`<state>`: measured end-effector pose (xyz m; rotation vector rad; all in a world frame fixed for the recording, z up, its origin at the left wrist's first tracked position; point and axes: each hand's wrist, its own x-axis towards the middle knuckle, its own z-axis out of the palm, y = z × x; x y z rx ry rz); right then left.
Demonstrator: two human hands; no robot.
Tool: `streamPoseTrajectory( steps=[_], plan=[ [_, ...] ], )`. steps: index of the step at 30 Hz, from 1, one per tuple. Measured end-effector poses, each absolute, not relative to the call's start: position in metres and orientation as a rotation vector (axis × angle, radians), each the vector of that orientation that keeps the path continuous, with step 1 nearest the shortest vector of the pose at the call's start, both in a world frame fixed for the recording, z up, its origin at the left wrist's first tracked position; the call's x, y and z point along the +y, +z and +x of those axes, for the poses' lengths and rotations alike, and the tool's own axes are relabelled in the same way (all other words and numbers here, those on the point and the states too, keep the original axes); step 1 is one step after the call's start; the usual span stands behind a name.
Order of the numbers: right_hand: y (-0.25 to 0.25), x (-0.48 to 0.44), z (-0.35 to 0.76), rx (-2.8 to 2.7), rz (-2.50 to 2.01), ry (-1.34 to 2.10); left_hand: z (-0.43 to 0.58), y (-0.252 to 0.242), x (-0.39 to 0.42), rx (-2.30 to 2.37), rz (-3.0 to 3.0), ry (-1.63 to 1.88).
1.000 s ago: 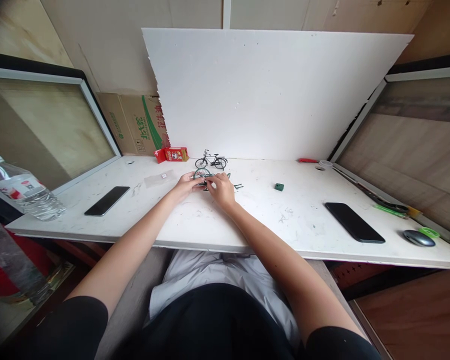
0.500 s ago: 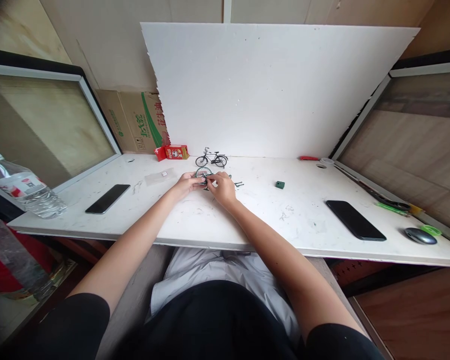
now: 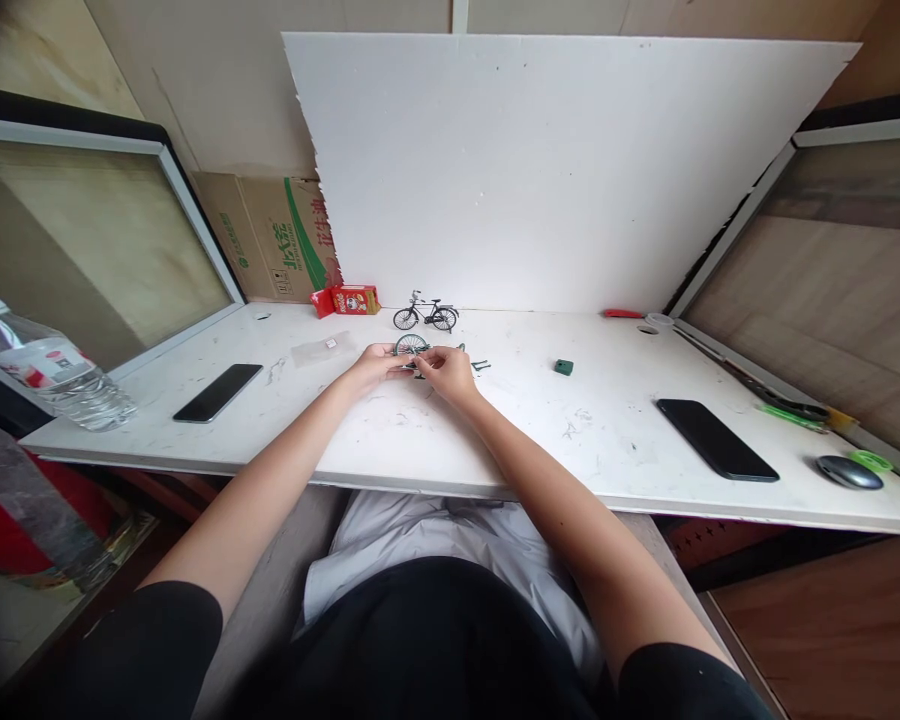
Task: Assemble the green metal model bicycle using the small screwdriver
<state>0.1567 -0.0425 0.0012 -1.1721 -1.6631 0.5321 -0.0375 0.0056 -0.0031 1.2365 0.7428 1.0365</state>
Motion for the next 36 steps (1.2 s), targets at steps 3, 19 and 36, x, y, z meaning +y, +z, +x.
streamPoseTrajectory(
  steps=[3, 19, 36],
  plan=[
    [0.001, -0.042, 0.157, -1.719, -1.199, 0.485, -0.037, -0.003, 0.004, 0.763, 1.237, 1.024],
    [-0.002, -0.037, 0.160, -1.660, -1.277, 0.542, -0.040, -0.006, 0.012, 0.567, 1.201, 0.927],
    [0.010, -0.043, 0.169, -1.575, -1.194, 0.797, -0.039, -0.010, 0.014, 0.495, 1.124, 0.930]
  ],
)
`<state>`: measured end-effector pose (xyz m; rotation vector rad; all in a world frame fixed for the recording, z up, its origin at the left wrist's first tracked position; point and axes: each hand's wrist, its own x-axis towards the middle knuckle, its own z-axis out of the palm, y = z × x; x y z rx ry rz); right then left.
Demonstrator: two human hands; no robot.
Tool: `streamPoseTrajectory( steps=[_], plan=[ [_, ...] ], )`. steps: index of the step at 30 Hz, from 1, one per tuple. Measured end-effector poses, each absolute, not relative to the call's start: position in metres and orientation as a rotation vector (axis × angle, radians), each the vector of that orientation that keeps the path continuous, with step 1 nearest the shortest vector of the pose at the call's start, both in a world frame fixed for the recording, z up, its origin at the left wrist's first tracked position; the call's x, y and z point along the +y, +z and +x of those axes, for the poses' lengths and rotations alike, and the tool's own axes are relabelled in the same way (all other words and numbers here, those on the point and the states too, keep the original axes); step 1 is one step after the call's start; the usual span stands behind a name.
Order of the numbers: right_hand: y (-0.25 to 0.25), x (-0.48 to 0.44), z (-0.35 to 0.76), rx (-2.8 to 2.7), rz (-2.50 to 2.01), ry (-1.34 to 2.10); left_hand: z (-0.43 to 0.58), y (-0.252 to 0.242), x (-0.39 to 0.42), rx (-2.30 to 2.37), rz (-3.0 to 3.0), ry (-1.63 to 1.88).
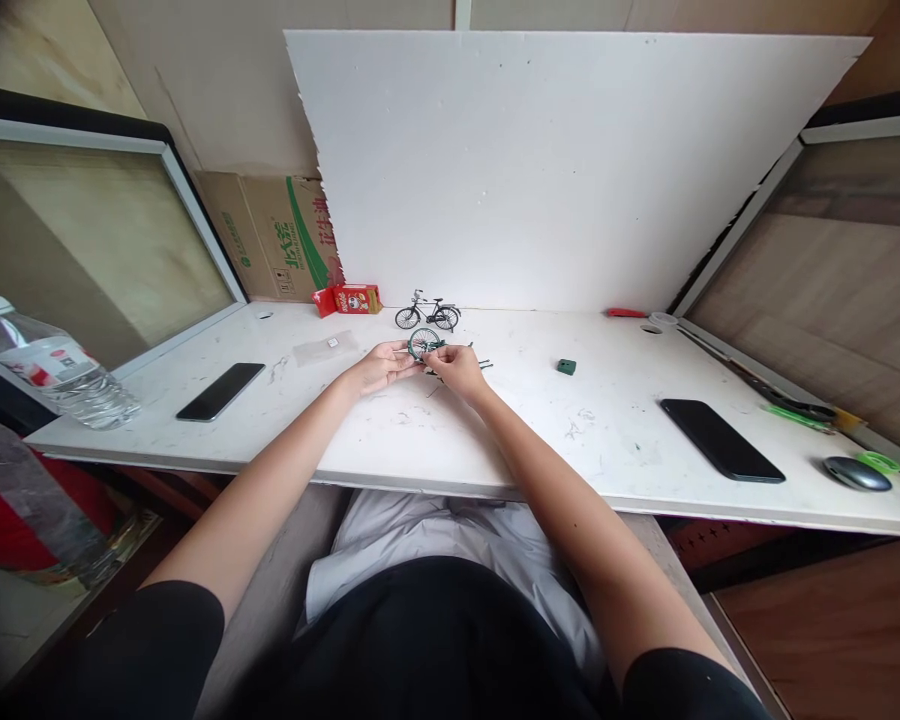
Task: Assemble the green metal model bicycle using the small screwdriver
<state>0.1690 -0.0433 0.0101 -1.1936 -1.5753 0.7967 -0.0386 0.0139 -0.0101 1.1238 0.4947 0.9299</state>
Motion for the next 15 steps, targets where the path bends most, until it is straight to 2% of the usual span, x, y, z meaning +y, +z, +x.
streamPoseTrajectory(
  steps=[15],
  plan=[
    [0.0084, -0.0441, 0.1681, -1.517, -1.190, 0.879, -0.0391, -0.0140, 0.0150, 0.509, 1.169, 0.888]
  ],
)
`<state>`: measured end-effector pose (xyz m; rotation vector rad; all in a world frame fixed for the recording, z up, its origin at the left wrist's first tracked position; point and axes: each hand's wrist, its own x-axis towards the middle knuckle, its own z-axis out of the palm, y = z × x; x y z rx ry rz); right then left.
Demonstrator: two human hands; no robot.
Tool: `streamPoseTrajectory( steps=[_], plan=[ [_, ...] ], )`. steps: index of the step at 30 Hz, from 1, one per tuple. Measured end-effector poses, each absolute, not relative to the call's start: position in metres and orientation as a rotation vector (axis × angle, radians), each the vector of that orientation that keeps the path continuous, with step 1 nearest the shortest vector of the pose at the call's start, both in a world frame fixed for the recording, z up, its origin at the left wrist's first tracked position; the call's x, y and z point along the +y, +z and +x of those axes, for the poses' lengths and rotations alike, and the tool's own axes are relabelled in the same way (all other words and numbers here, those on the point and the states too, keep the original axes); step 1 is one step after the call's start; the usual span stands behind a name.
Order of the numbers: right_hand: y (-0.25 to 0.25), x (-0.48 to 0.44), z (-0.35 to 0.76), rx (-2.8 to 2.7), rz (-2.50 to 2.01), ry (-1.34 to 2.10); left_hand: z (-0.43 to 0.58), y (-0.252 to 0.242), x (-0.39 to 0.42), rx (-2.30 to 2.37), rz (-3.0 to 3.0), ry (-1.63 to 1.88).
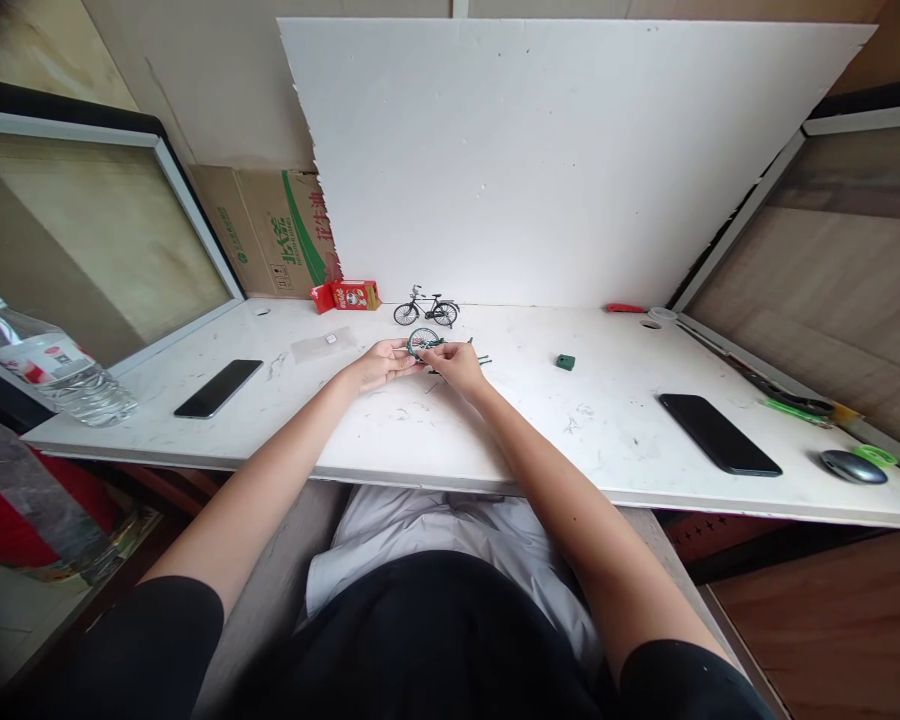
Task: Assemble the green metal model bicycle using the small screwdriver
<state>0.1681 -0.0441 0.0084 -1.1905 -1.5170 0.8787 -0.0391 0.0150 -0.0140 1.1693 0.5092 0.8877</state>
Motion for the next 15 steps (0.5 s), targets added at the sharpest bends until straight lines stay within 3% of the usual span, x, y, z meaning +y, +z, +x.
streamPoseTrajectory(
  steps=[15],
  plan=[
    [0.0068, -0.0456, 0.1654, -1.513, -1.163, 0.823, -0.0403, -0.0122, 0.0115, 0.529, 1.229, 0.833]
  ],
)
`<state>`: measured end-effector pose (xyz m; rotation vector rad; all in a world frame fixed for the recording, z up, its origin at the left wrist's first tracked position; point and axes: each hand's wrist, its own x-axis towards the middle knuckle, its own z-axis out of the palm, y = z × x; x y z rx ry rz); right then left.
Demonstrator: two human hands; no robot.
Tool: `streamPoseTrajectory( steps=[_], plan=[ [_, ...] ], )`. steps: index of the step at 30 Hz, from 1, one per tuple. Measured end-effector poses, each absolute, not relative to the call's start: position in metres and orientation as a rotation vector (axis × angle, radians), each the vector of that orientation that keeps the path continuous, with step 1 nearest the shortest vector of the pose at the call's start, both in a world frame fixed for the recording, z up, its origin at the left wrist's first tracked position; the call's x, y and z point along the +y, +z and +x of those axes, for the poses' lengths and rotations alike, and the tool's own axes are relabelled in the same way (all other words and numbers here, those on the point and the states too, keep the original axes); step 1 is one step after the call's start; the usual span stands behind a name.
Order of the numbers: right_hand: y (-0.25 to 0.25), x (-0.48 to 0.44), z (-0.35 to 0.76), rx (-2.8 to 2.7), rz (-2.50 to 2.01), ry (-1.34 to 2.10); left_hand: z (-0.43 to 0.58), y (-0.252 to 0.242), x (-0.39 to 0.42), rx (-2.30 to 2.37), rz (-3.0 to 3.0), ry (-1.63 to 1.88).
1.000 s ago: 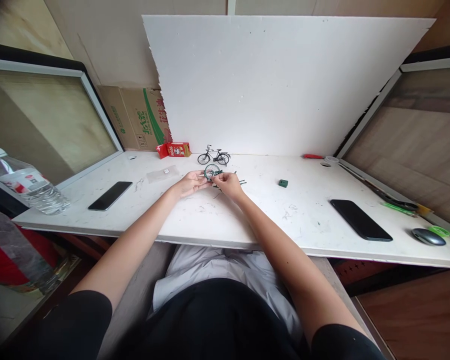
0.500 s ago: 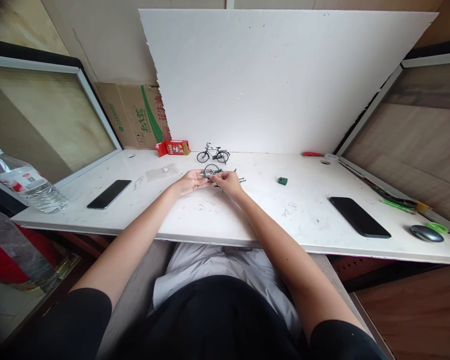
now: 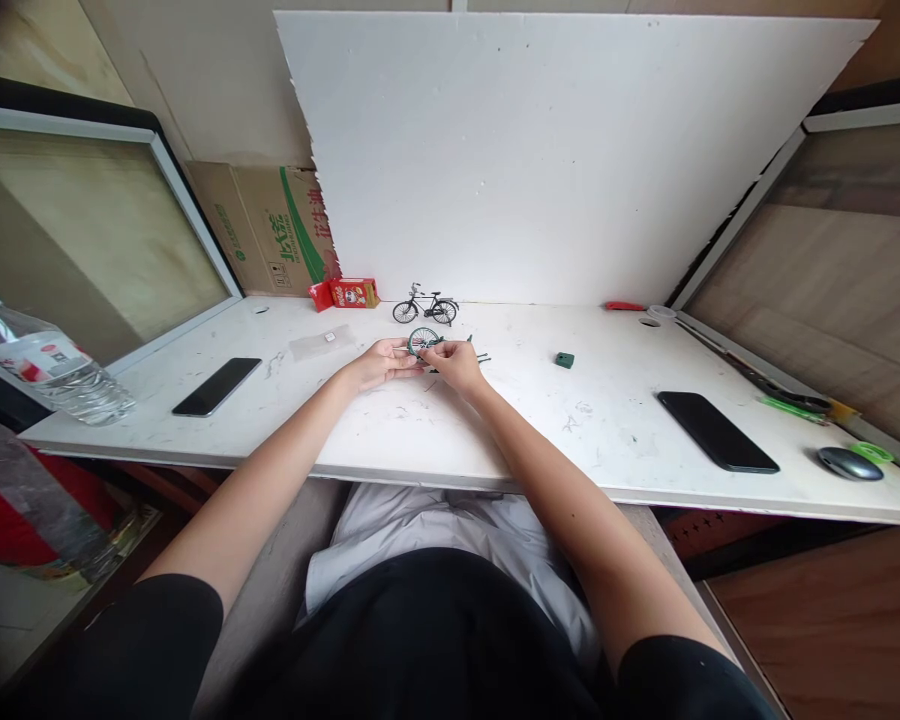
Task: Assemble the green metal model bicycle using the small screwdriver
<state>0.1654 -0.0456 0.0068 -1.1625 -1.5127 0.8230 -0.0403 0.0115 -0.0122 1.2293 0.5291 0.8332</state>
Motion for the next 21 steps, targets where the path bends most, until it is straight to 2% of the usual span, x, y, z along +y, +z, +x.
streamPoseTrajectory(
  steps=[13, 16, 21],
  plan=[
    [0.0011, -0.0391, 0.1668, -1.571, -1.144, 0.724, -0.0387, -0.0116, 0.0090, 0.568, 1.340, 0.878],
    [0.0021, -0.0387, 0.1682, -1.645, -1.150, 0.550, -0.0376, -0.0108, 0.0081, 0.569, 1.361, 0.914],
    [0.0061, -0.0411, 0.1699, -1.845, -1.072, 0.065, -0.0372, -0.0081, 0.0060, 0.592, 1.332, 0.959]
  ],
)
